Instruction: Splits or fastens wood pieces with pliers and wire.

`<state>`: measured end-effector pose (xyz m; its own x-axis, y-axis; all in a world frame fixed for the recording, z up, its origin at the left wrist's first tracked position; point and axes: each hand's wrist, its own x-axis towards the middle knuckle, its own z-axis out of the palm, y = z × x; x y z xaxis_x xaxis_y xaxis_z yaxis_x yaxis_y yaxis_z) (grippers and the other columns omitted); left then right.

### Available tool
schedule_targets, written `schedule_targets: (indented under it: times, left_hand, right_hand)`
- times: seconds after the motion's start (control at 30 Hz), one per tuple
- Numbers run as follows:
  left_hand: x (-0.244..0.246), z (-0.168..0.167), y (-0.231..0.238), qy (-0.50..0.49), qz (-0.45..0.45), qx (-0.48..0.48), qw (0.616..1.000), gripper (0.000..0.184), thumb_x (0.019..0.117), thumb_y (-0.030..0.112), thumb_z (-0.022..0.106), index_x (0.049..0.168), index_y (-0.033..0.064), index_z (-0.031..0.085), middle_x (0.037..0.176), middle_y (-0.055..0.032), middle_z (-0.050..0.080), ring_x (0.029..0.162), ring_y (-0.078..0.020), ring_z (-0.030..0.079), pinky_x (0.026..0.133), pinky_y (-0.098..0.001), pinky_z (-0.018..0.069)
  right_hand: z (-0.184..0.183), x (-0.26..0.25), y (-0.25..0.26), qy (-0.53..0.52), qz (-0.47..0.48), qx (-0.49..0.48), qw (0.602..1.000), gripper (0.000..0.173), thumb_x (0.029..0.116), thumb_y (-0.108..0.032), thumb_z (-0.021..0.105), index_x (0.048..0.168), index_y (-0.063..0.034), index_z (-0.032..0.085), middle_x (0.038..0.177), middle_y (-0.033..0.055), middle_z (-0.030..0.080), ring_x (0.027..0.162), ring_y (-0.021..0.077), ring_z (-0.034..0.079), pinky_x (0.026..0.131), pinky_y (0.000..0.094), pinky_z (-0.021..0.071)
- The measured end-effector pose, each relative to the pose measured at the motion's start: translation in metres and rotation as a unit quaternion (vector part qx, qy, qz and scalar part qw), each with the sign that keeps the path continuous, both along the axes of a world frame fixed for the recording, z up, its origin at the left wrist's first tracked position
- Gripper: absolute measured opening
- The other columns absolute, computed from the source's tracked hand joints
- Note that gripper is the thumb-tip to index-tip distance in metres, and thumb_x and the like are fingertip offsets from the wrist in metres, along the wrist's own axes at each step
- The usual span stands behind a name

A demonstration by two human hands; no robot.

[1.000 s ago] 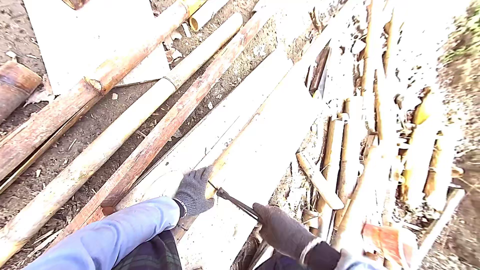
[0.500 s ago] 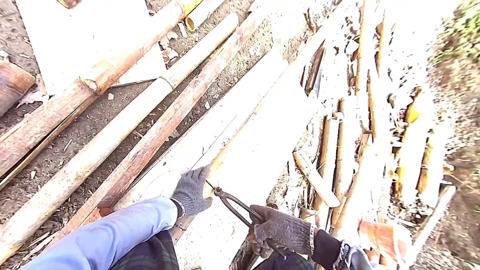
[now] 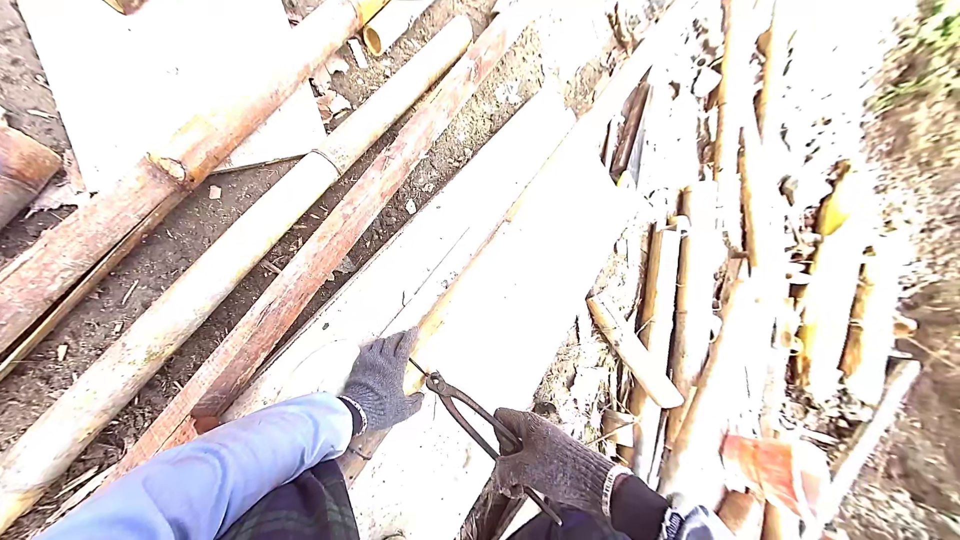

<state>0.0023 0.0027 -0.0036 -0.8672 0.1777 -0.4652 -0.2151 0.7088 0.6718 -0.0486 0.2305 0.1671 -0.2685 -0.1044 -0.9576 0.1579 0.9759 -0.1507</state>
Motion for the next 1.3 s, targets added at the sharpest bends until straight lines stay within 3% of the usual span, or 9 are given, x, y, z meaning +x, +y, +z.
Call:
schedule_targets:
  times: [0.1,0.23,0.33,0.43,0.5,0.7,0.9,1.1,1.3]
  left_hand:
    - [0.000,0.001,-0.001,-0.006,-0.003,-0.003,1.000,0.109,0.0726,0.063,0.075,0.163,0.0238,0.028,0.155,-0.0076,0.048,0.140,-0.0297,0.047,0.114,-0.0535,0.0401]
    - [0.000,0.000,0.000,0.002,-0.003,-0.004,1.000,0.109,0.0728,0.064,0.074,0.163,0.0238,0.028,0.154,-0.0088,0.048,0.139,-0.0311,0.048,0.112,-0.0548,0.0410]
    - [0.001,-0.001,0.000,0.003,0.000,-0.006,1.000,0.108,0.0720,0.064,0.074,0.162,0.0250,0.029,0.154,-0.0075,0.049,0.138,-0.0302,0.049,0.112,-0.0544,0.0416]
    - [0.000,0.000,-0.001,-0.003,-0.004,-0.001,1.000,0.109,0.0729,0.063,0.074,0.163,0.0247,0.027,0.155,-0.0078,0.047,0.140,-0.0308,0.047,0.112,-0.0545,0.0414]
    - [0.001,-0.001,-0.001,0.000,-0.003,0.002,1.000,0.109,0.0725,0.063,0.075,0.162,0.0233,0.028,0.155,-0.0080,0.048,0.139,-0.0310,0.048,0.112,-0.0545,0.0414]
    - [0.000,0.001,-0.002,-0.002,-0.003,0.005,1.000,0.108,0.0731,0.064,0.075,0.162,0.0237,0.029,0.154,-0.0076,0.049,0.138,-0.0305,0.049,0.112,-0.0540,0.0417]
    - [-0.002,0.002,-0.001,-0.012,-0.002,0.004,1.000,0.108,0.0725,0.063,0.075,0.162,0.0254,0.028,0.153,-0.0073,0.049,0.138,-0.0310,0.049,0.110,-0.0544,0.0434]
    - [-0.001,0.001,-0.002,-0.005,-0.014,-0.005,1.000,0.108,0.0749,0.065,0.072,0.163,0.0232,0.026,0.156,-0.0078,0.047,0.140,-0.0300,0.047,0.113,-0.0536,0.0403]
    - [0.001,-0.002,-0.006,0.002,0.004,0.025,1.000,0.109,0.0754,0.086,0.058,0.162,0.0251,0.031,0.155,-0.0061,0.049,0.140,-0.0282,0.048,0.112,-0.0536,0.0423]
  right_hand:
    - [0.009,0.007,-0.020,0.182,0.281,0.097,0.937,0.031,0.0887,-0.006,0.066,0.119,-0.0130,0.068,0.116,0.0167,0.065,0.090,0.0366,0.070,0.073,0.0549,0.0600]
    - [-0.005,0.006,0.005,0.345,0.369,0.090,0.858,0.032,0.0804,-0.003,0.074,0.107,-0.0210,0.076,0.117,0.0190,0.068,0.095,0.0406,0.069,0.075,0.0564,0.0590]
    - [-0.003,0.003,0.008,0.183,0.223,0.065,0.955,0.027,0.0863,-0.020,0.069,0.113,-0.0218,0.071,0.135,0.0147,0.056,0.097,0.0304,0.069,0.075,0.0507,0.0609]
    - [-0.006,0.008,0.023,0.047,-0.007,-0.049,0.998,0.027,0.0853,-0.021,0.069,0.112,-0.0218,0.070,0.114,0.0072,0.062,0.079,0.0182,0.066,0.068,0.0393,0.0596]
    - [-0.008,0.013,0.027,-0.045,-0.158,-0.106,0.981,0.025,0.0892,-0.019,0.066,0.114,-0.0180,0.067,0.097,0.0062,0.067,0.071,0.0176,0.064,0.063,0.0369,0.0563]
    - [-0.008,0.019,0.034,-0.208,-0.431,-0.160,0.863,0.031,0.0969,-0.011,0.052,0.128,-0.0112,0.054,0.100,0.0111,0.062,0.091,0.0292,0.068,0.084,0.0544,0.0597]
    - [-0.015,0.037,0.041,-0.034,-0.250,-0.150,0.956,0.026,0.0921,-0.019,0.061,0.117,-0.0133,0.064,0.093,0.0064,0.067,0.072,0.0181,0.062,0.060,0.0349,0.0519]
    - [0.000,0.024,0.026,0.041,-0.084,-0.007,0.996,0.021,0.0935,-0.023,0.058,0.113,-0.0170,0.062,0.083,0.0026,0.066,0.069,0.0177,0.065,0.065,0.0414,0.0560]
    - [0.030,0.004,0.023,-0.100,0.025,0.038,0.994,0.018,0.0963,-0.029,0.059,0.110,-0.0178,0.063,0.084,0.0042,0.068,0.074,0.0187,0.066,0.069,0.0444,0.0556]
